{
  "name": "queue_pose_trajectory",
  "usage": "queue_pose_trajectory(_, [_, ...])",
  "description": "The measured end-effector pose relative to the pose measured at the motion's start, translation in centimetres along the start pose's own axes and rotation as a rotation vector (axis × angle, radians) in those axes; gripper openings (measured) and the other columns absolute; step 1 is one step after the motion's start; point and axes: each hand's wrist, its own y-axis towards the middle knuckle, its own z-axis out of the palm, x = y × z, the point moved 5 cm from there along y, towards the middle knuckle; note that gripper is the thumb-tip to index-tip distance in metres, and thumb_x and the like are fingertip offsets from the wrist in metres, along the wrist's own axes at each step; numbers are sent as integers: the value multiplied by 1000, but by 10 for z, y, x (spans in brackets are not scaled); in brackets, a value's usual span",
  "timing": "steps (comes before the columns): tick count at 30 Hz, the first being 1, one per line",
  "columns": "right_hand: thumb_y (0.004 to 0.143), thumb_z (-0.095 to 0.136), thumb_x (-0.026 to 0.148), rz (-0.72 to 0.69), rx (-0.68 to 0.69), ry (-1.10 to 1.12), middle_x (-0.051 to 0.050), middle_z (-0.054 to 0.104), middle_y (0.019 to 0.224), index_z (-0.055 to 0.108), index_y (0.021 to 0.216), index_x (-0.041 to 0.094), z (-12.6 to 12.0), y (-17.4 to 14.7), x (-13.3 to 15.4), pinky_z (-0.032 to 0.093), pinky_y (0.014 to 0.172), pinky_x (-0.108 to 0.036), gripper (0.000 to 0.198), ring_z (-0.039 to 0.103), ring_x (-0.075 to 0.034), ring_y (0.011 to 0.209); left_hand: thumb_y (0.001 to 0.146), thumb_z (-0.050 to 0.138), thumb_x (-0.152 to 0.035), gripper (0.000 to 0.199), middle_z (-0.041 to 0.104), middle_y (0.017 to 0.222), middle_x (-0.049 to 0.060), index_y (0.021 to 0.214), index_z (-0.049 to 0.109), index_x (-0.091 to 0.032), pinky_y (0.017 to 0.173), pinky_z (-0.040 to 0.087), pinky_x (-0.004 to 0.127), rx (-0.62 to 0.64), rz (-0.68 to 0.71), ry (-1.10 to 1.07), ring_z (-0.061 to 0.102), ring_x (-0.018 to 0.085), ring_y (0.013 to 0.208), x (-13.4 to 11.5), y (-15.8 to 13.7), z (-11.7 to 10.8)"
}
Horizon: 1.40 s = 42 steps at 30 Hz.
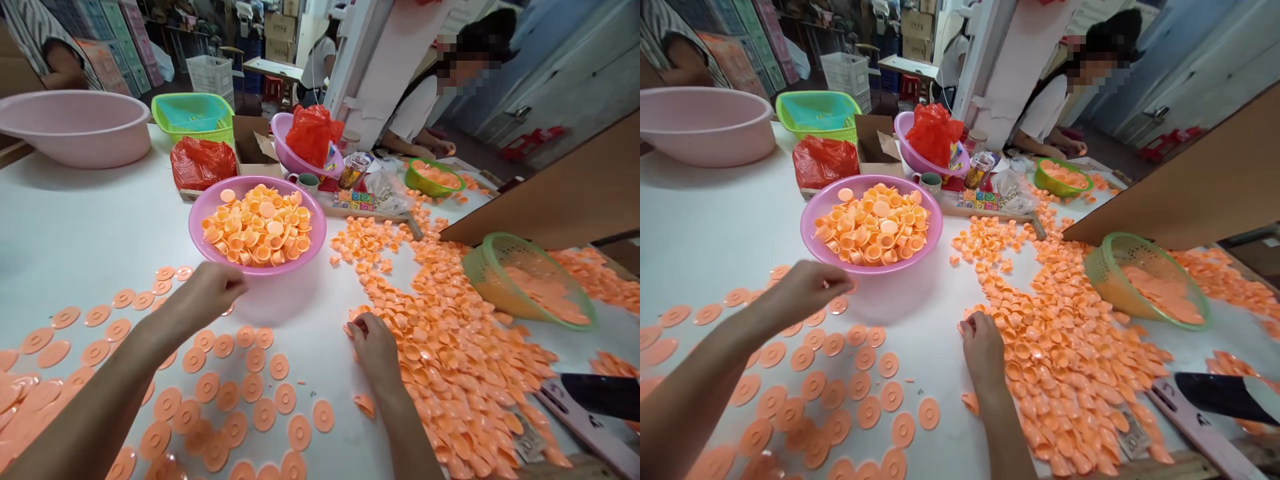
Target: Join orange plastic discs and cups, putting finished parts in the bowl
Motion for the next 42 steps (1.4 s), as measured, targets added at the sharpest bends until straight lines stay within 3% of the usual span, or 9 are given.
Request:
queue_pose_trajectory(3, [83,57,32,-42,29,38,-4,57,79,54,74,22,-4,-3,0,41,69,-32,14,54,-21,74,85,47,-18,28,73,95,7,90,74,-22,67,46,34,62,-75,273,63,26,87,46,-22,33])
queue_pose_trajectory(6, [83,56,26,-92,94,40,-5,57,81,54,74,21,-9,-6,3,42,70,-32,10,54,-20,75,84,44,-11,33,69,106,14,100,73,-18,75,43,40,9,-65,420,56,33,101,54,-21,69])
queue_pose_trajectory(12, [80,55,18,-93,136,30,-3,57,81,54,77,22,-13,-14,-1,43,68,-31,5,54,-18,73,71,56,-5,20,64,94,10,81,66,-19,75,37,36,222,232,173,53,26,96,-28,-29,150])
queue_pose_trajectory(15, [79,58,19,-85,148,83,-2,58,81,57,76,21,-14,-18,-1,44,69,-31,4,55,-18,72,72,55,-5,16,62,92,6,74,60,-20,74,37,32,245,274,109,52,21,89,-55,-40,175])
queue_pose_trajectory(22, [81,54,16,-128,206,247,-4,67,88,64,81,22,-23,-26,9,48,78,-32,11,62,-21,89,78,56,-13,9,56,91,6,76,61,-19,74,39,33,198,218,29,50,21,85,-53,-38,186])
queue_pose_trajectory(27, [82,68,30,-119,153,16,-8,69,96,69,94,21,-18,-27,11,44,86,-40,15,61,-26,96,77,63,-19,10,58,97,7,87,66,-21,78,41,35,203,225,-16,51,22,89,-49,-42,185])
queue_pose_trajectory(32, [85,59,19,-165,146,-102,-8,70,85,72,86,20,-14,-28,22,43,83,-40,13,61,-26,89,75,58,-11,12,59,97,6,79,65,-20,78,39,35,192,216,-36,50,23,91,-48,-50,186])
queue_pose_trajectory(36, [83,55,19,-5,145,223,-5,70,77,68,79,21,-16,-36,27,47,66,-30,14,64,-20,71,72,58,-9,11,59,91,5,74,63,-19,76,38,35,213,208,-51,51,21,86,-48,-55,190])
queue_pose_trajectory(42, [74,56,21,247,353,477,5,55,46,54,63,21,26,-54,36,37,44,-22,11,49,-12,41,74,61,-12,9,58,75,2,69,60,-19,73,34,34,267,200,-91,51,20,79,-48,-56,195])
